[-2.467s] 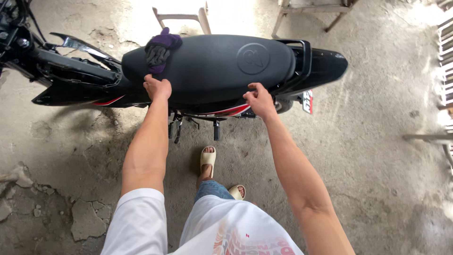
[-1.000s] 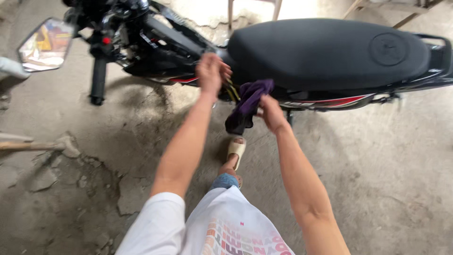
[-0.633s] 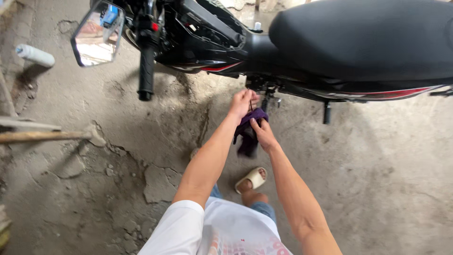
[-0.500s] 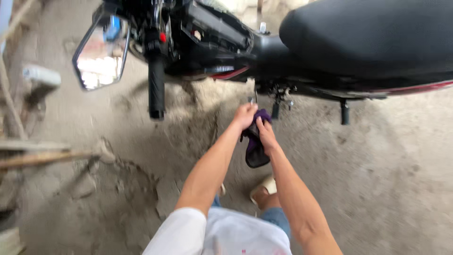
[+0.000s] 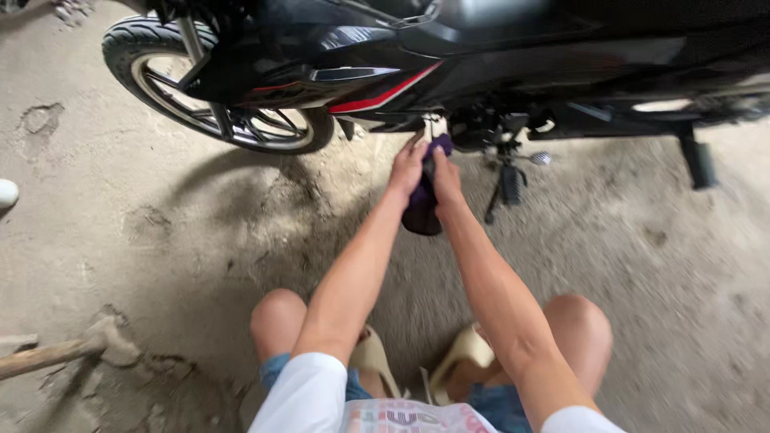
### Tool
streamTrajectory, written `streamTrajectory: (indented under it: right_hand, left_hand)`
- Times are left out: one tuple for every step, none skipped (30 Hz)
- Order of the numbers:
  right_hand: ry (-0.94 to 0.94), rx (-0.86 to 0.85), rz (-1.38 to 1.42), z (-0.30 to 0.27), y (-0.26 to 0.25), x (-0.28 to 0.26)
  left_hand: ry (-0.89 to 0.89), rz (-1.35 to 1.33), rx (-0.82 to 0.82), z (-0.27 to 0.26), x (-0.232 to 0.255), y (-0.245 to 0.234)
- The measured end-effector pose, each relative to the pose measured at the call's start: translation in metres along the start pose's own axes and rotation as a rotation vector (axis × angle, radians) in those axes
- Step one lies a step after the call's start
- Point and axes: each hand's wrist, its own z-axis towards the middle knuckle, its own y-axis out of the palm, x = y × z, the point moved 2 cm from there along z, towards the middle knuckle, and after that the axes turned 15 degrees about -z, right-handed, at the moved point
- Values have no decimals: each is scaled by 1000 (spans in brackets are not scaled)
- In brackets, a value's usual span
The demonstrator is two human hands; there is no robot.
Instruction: The person removes a plastic side panel from a motorcycle and uses a screwdriver to adjust a component near the engine.
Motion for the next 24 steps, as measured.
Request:
streamTrajectory:
  right_hand:
    - [-13,8,39,5,0,5]
    - [-20,19,76,5,0,11]
    - [-38,14,74,3,2,14]
    - [-61,-14,120,-1,0,15]
    - [-83,-43,166,-5,-2,12]
    - [-97,-46,166,-9,-3,9]
    - [-102,-88,208,-12,-4,5]
    - [-104,-128,252,-15,-4,2]
    - [-116,-127,253,-15,-3,-2]
    - [-157,-145,289,-17,-2,-3]
    - [-199,-164,325,-18,-2,-3]
    - [-197,-166,326,-17,0,-4]
    - [-178,-143,310,-16,0,-3]
    - [-156,-116,292,-16,-2,0]
    - [-152,-115,291,-18,-3,4]
    - [-192,-120,296,-14,-1,1]
    - [-233,-126,302,-11,0,-4]
    - [-239,-130,301,-10,1,-6]
    - [-207,-144,319,-8,2,-9]
    - [-161,-155,336,-11,1,-4]
    - [-154,-154,333,-14,0,0]
    - [-149,-150,335,-13,0,-2]
    - [-145,-146,336,-11,-1,-4]
    - [-141,-146,334,-11,-1,-4]
  left_hand:
    - [38,17,-7,2,-6,-1]
    - [69,33,-14,0,-12,0]
    - [87,29,-16,-2,-16,-1]
    - [118,-29,-58,-4,-19,1]
    - [148,-87,-101,-5,-20,2]
    - [161,-88,-105,-7,-20,2]
    - [172,-107,-107,-8,-19,3]
    - [178,-125,-112,-9,-17,5]
    - [186,-126,-119,-7,-14,7]
    - [208,-154,-120,-9,-14,7]
    - [229,-181,-121,-10,-14,8]
    - [228,-180,-118,-11,-13,7]
    - [223,-172,-107,-10,-12,6]
    - [214,-167,-95,-11,-15,6]
    - [210,-168,-93,-13,-19,5]
    - [239,-141,-91,-7,-18,5]
    - [268,-113,-88,-1,-16,6]
    - [276,-114,-89,3,-16,6]
    - [241,-118,-79,7,-16,5]
    - [192,-123,-64,3,-21,4]
    - [185,-124,-60,-1,-25,2]
    - [197,-141,-71,0,-23,4]
    - [208,-157,-82,1,-21,5]
    - [205,-158,-79,-2,-18,6]
